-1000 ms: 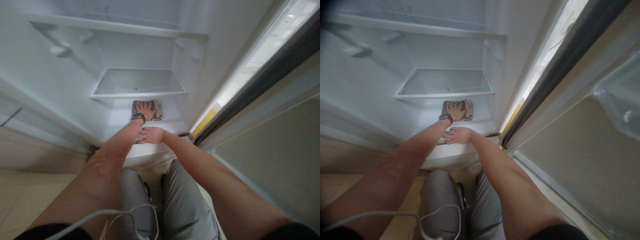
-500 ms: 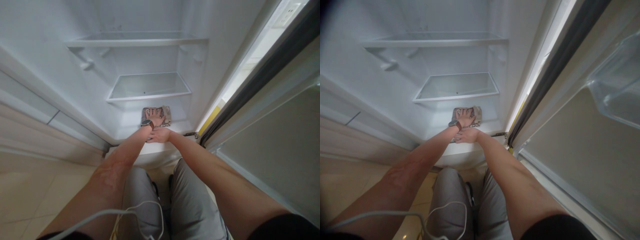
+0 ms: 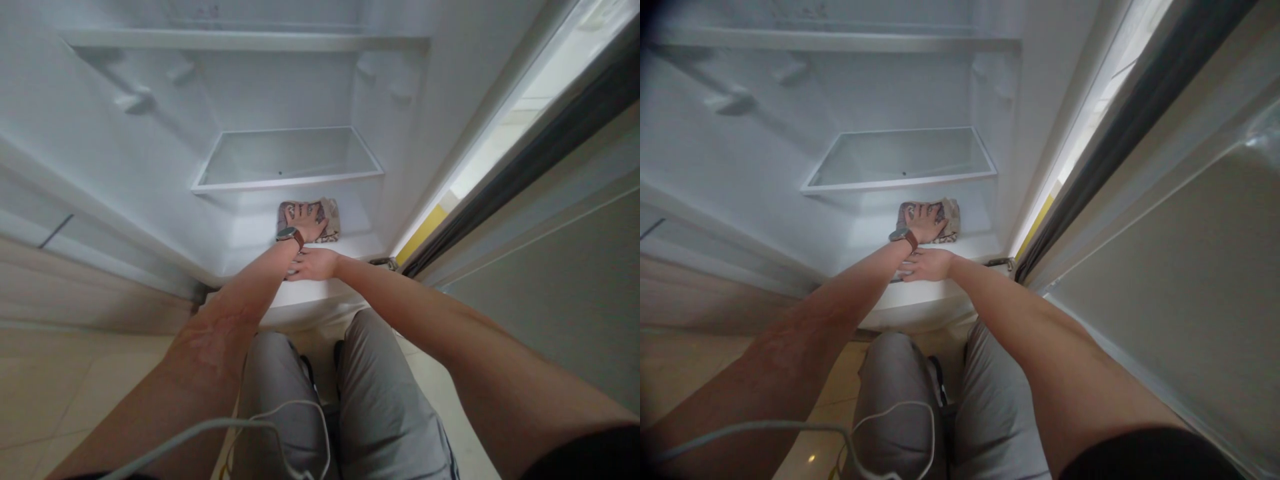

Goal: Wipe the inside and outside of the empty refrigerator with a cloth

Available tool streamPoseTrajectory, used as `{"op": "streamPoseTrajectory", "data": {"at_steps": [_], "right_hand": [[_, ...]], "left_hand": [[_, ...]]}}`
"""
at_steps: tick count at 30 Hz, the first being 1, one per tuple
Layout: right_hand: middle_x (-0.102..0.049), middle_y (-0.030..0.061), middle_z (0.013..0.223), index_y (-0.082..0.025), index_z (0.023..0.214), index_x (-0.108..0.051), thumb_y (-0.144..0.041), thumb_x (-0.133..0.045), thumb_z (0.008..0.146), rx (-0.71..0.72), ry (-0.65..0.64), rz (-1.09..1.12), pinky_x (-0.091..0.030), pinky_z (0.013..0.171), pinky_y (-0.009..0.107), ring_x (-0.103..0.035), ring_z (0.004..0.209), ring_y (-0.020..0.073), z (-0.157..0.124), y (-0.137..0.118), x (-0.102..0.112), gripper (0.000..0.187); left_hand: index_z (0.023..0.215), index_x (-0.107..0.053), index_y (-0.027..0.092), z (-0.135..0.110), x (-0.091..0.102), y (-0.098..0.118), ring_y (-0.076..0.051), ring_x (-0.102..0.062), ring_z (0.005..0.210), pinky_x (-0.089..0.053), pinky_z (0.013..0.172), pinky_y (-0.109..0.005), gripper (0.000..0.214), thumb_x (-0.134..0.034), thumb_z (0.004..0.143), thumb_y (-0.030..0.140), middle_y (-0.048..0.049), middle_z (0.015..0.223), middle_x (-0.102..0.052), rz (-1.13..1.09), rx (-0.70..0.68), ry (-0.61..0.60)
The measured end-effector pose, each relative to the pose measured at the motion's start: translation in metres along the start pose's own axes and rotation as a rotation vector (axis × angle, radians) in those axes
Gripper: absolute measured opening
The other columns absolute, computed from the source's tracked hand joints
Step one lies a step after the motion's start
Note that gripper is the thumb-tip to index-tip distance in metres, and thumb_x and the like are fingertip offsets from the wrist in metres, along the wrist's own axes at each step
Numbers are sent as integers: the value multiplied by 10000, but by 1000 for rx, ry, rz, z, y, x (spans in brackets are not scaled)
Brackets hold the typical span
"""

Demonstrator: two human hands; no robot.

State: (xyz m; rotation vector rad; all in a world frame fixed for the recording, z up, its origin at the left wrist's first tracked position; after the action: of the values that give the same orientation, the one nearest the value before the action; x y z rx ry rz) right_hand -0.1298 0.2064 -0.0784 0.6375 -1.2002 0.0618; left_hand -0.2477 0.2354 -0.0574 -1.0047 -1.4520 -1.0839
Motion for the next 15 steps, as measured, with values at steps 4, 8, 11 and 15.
{"op": "streamPoseTrajectory", "data": {"at_steps": [4, 8, 11, 15], "right_hand": [[-659, 77, 1407, -248, 1276, -676, -199, -551, 1065, -5, 31, -4, -420, 1065, 447, -582, 1313, 254, 0, 0, -2, 250], [-651, 66, 1413, -250, 1261, -672, -218, -526, 1085, 2, 27, -1, -426, 1026, 406, -578, 1324, 241, 0, 0, -4, 230], [-641, 58, 1428, -259, 1268, -665, -214, -505, 1096, -12, 20, -2, -427, 990, 385, -573, 1332, 227, -1, -1, -3, 239], [-643, 60, 1425, -262, 1294, -659, -215, -492, 1103, -20, 12, -7, -421, 976, 386, -577, 1325, 225, 0, -2, 0, 259]], "left_hand": [[1699, -299, 208, 19, 7, 6, -378, -104, 1625, 29, 1266, -690, 792, -265, 1038, 644, -106, 1784, -187, -100, -39, 16], [1687, -334, 221, 29, 10, 6, -403, -114, 1632, -16, 1281, -678, 788, -287, 1020, 638, -118, 1771, -226, -90, -45, 19], [1694, -321, 248, 39, 11, 6, -403, -118, 1635, -28, 1287, -665, 802, -265, 1009, 661, -109, 1772, -227, -79, -45, 27], [1695, -314, 264, 56, 12, 7, -407, -144, 1627, -29, 1281, -666, 801, -253, 1006, 669, -104, 1764, -254, -61, -56, 54]]}}
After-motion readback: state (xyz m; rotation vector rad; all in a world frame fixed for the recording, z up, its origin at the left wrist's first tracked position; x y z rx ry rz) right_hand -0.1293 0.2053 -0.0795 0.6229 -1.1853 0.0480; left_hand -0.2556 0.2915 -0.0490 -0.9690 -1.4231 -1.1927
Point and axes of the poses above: each hand's wrist, its own z-axis towards the middle knuckle, its own x-axis out of the back of the hand, y = z × x, the point moved 1 cm from there along z, towards the middle knuckle
